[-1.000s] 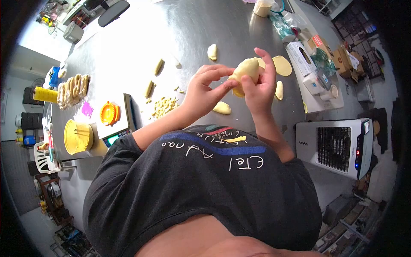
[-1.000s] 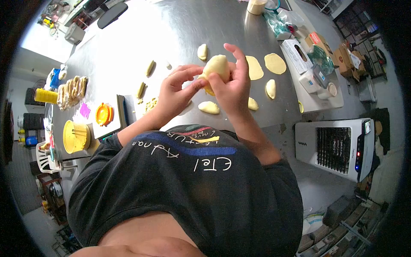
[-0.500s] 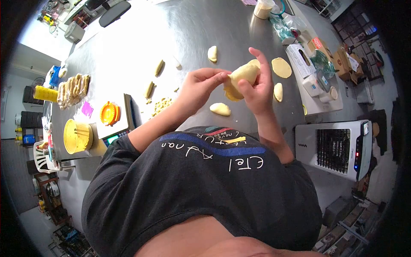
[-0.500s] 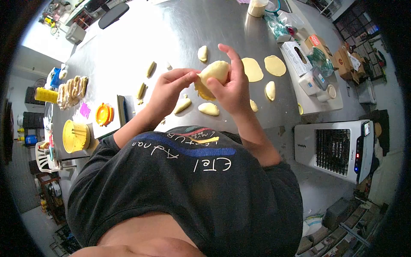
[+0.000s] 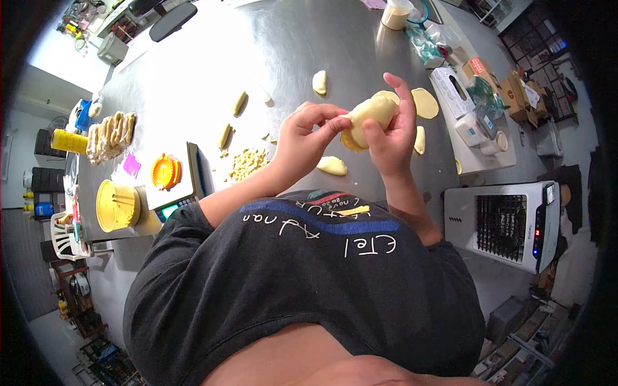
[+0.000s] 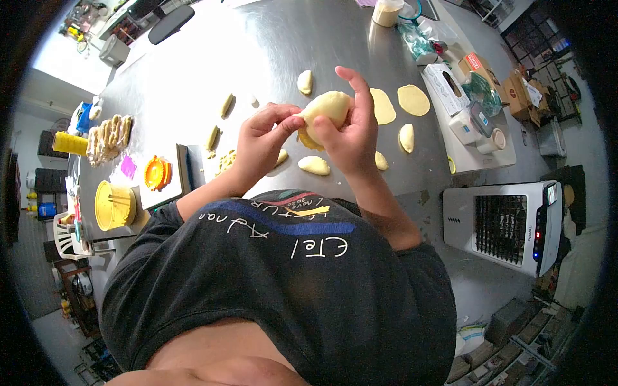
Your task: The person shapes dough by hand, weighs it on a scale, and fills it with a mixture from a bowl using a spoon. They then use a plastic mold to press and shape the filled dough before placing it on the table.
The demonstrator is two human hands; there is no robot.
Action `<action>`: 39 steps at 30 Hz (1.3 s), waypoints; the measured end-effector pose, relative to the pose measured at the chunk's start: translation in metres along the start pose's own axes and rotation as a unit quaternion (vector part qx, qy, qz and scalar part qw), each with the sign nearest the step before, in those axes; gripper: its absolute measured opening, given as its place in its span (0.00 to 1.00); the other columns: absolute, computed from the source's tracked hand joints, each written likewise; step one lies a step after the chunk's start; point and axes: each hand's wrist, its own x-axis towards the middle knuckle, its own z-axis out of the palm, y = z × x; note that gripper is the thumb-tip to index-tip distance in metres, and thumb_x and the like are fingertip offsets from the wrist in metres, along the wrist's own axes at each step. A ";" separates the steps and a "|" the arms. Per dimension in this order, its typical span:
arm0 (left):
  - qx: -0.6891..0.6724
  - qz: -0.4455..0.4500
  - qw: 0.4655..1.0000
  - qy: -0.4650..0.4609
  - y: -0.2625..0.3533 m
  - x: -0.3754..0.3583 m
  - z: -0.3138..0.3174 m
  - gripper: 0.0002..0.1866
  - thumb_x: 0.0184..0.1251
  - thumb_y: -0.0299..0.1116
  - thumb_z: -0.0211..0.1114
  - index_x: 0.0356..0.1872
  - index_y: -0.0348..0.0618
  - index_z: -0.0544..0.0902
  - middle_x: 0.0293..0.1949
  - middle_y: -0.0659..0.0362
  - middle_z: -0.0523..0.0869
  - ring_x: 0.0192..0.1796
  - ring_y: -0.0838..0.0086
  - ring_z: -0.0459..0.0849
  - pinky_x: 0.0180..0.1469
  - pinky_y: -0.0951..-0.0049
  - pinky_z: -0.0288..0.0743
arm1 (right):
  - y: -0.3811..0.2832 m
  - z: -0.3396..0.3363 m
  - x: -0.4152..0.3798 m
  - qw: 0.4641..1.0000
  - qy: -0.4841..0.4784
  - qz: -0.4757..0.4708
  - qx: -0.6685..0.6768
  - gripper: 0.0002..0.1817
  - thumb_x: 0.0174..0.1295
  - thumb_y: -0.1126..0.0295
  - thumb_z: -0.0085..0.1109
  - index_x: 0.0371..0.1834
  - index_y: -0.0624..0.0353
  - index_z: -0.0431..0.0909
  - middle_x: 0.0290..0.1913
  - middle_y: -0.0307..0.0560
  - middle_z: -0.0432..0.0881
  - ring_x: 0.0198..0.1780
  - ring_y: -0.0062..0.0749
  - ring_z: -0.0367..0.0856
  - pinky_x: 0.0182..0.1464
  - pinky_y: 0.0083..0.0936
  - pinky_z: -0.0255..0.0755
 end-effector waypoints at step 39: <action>-0.385 -0.186 0.903 -0.046 -0.005 0.009 0.005 0.12 0.63 0.34 0.63 0.43 0.38 0.82 0.36 0.61 0.82 0.41 0.79 0.77 0.48 0.77 0.68 | 0.009 -0.003 0.000 0.999 0.049 0.015 0.005 0.32 0.50 0.77 0.56 0.62 0.63 0.58 0.45 0.45 0.73 0.34 0.20 0.77 0.37 0.19 0.75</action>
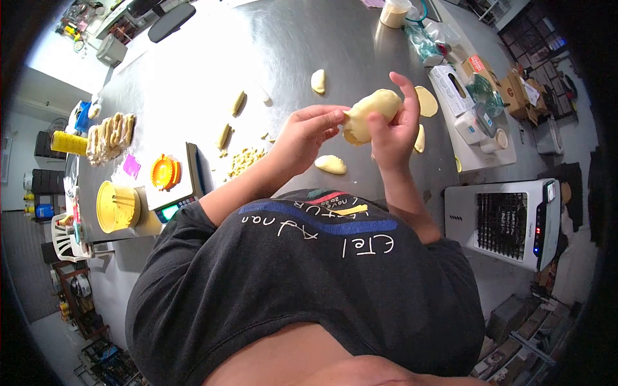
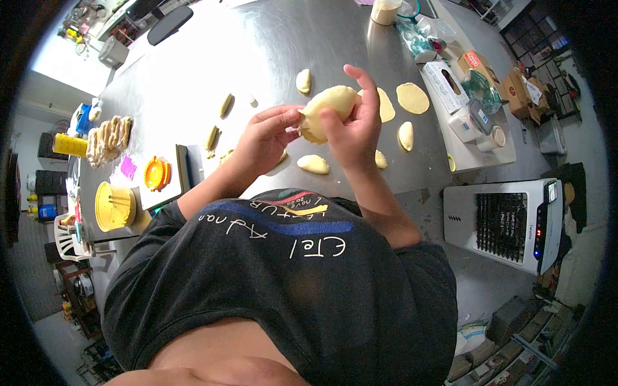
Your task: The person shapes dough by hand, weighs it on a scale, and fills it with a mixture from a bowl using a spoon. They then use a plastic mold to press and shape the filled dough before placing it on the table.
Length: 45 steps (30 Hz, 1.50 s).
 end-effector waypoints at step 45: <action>0.324 0.252 0.912 0.019 -0.021 0.007 -0.001 0.10 0.63 0.31 0.64 0.43 0.39 0.82 0.39 0.59 0.81 0.41 0.80 0.76 0.46 0.80 0.68 | -0.004 0.005 0.002 0.995 0.096 -0.022 -0.004 0.38 0.51 0.79 0.55 0.67 0.60 0.48 0.37 0.46 0.73 0.33 0.25 0.77 0.37 0.21 0.76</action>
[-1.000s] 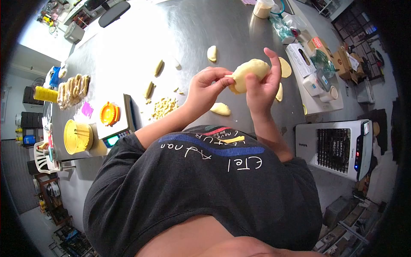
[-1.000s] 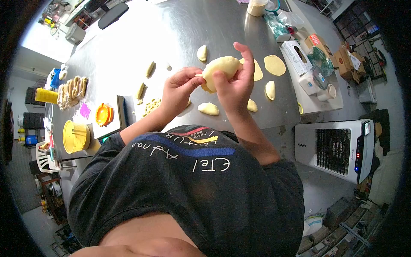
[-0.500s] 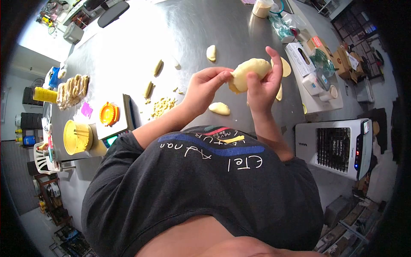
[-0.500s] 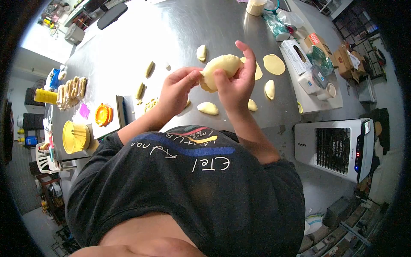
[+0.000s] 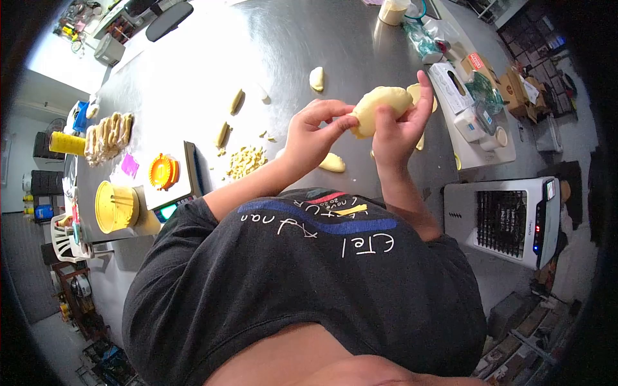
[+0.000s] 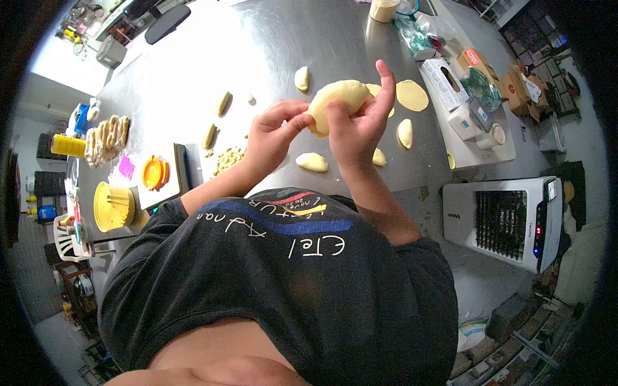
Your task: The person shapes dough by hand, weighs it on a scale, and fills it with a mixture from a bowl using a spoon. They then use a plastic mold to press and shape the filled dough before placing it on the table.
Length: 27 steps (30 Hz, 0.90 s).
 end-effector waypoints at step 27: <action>0.026 0.049 0.998 0.016 0.007 0.002 0.009 0.10 0.62 0.31 0.63 0.41 0.38 0.82 0.34 0.60 0.82 0.38 0.79 0.76 0.43 0.78 0.70 | -0.002 -0.002 0.006 0.996 0.053 -0.047 -0.047 0.46 0.47 0.80 0.54 0.69 0.60 0.38 0.39 0.47 0.70 0.36 0.25 0.73 0.40 0.22 0.73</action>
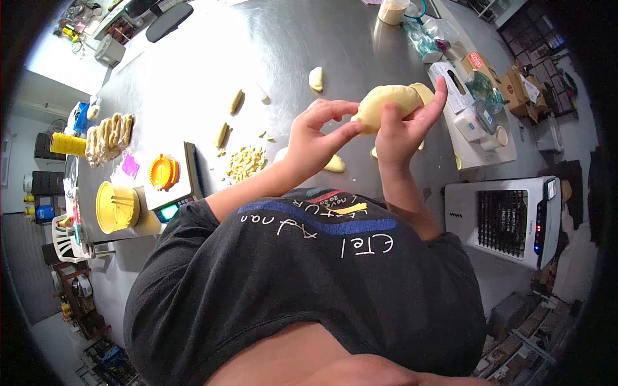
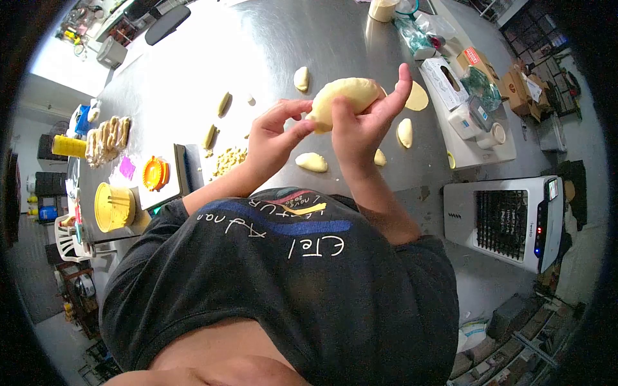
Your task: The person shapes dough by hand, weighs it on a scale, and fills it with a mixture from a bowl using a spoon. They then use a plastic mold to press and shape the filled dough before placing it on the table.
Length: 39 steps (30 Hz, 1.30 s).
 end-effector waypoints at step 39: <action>-0.159 -0.118 0.978 0.063 0.021 -0.022 -0.076 0.09 0.65 0.30 0.61 0.41 0.36 0.82 0.40 0.58 0.80 0.44 0.77 0.76 0.51 0.74 0.68 | -0.024 0.080 -0.018 0.997 -0.050 -0.045 0.044 0.43 0.49 0.79 0.53 0.68 0.61 0.39 0.38 0.48 0.72 0.35 0.25 0.74 0.41 0.21 0.72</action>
